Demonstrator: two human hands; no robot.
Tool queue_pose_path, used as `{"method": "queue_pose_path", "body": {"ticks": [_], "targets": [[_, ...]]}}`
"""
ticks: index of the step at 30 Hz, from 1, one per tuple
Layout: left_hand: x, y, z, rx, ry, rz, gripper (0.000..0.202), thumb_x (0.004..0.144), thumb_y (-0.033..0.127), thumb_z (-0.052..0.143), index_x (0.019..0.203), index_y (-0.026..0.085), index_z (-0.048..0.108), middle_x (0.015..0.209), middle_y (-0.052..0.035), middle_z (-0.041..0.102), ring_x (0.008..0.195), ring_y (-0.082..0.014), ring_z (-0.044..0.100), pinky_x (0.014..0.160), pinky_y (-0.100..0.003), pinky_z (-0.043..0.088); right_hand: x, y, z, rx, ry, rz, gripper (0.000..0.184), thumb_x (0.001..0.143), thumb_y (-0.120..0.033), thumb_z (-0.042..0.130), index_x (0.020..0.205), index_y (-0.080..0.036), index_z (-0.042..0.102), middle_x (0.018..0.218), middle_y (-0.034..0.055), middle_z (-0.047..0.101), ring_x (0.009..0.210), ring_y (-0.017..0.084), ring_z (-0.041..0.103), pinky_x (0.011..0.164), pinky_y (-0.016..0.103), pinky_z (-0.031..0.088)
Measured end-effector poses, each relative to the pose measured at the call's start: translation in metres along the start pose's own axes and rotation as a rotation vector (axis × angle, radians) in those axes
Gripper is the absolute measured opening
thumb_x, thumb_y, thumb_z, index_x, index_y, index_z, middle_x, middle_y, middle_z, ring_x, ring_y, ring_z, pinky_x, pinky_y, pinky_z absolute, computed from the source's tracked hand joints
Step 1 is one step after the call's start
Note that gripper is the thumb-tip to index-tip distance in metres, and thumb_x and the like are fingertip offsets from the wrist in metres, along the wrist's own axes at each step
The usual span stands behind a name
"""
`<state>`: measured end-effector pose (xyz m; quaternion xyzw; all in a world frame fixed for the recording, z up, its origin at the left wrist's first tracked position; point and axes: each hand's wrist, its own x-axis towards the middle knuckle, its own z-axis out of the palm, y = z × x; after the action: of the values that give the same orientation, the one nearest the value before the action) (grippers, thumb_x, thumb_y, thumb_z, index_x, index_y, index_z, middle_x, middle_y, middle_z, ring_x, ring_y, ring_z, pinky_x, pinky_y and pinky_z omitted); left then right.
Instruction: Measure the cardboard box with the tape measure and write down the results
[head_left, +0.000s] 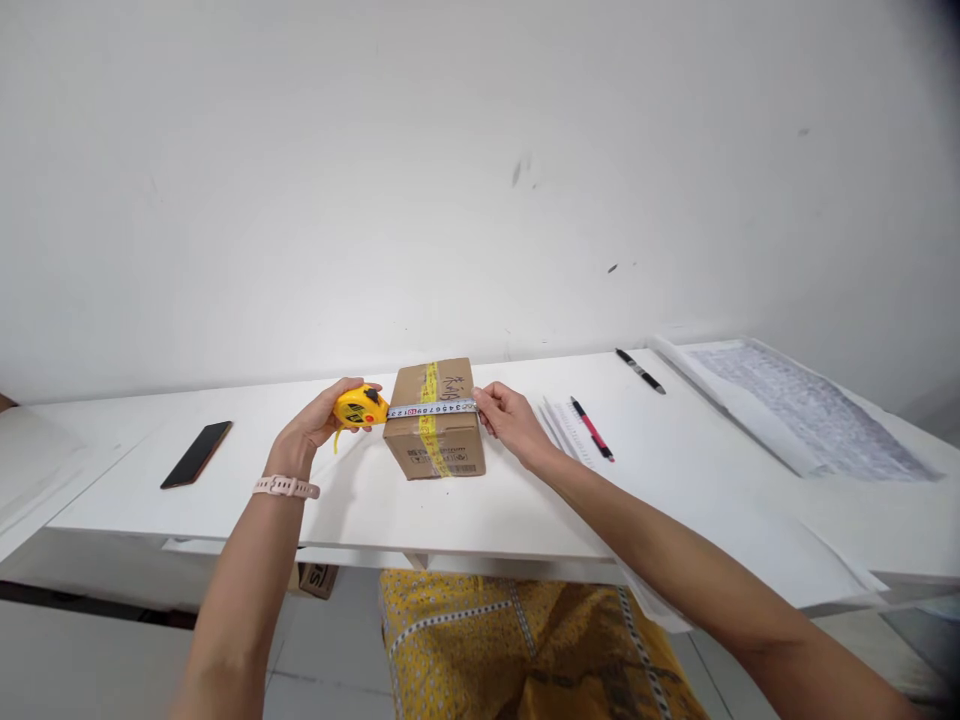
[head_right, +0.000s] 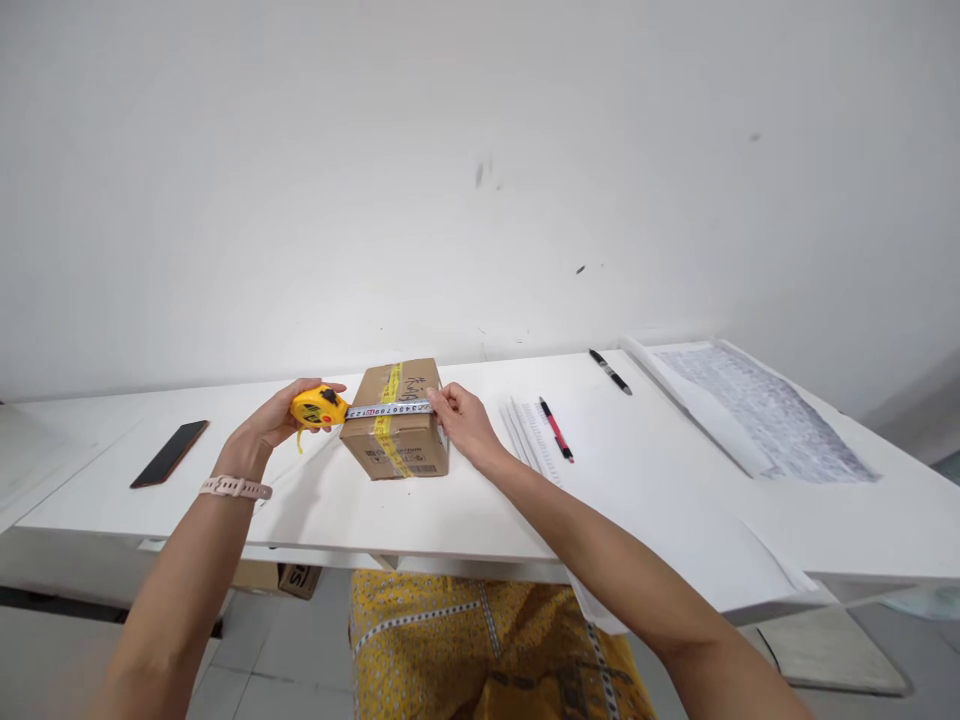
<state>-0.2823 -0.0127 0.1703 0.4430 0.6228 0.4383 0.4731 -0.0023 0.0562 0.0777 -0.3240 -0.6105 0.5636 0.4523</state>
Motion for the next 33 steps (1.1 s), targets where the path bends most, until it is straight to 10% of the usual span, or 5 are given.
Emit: {"method": "queue_pose_path", "body": {"ticks": [27, 33], "targets": [[0.006, 0.000, -0.005, 0.134, -0.109, 0.024, 0.040, 0.082, 0.048, 0.064, 0.104, 0.018, 0.076, 0.102, -0.0145, 0.075, 0.083, -0.0262, 0.069, 0.063, -0.035, 0.056, 0.007, -0.010, -0.016, -0.145, -0.165, 0.014, 0.037, 0.083, -0.058, 0.061, 0.078, -0.022, 0.053, 0.059, -0.0022, 0.058, 0.055, 0.014, 0.052, 0.053, 0.027, 0.040], [-0.003, 0.011, -0.004, 0.235, -0.193, 0.039, 0.041, 0.077, 0.042, 0.069, 0.110, 0.018, 0.075, 0.102, -0.0130, 0.076, 0.078, -0.0247, 0.069, 0.069, -0.034, 0.054, 0.007, -0.024, -0.018, -0.460, -0.217, -0.037, 0.028, 0.093, -0.046, 0.045, 0.077, -0.024, 0.046, 0.058, -0.0018, 0.060, 0.053, 0.015, 0.054, 0.057, 0.029, 0.039]]}}
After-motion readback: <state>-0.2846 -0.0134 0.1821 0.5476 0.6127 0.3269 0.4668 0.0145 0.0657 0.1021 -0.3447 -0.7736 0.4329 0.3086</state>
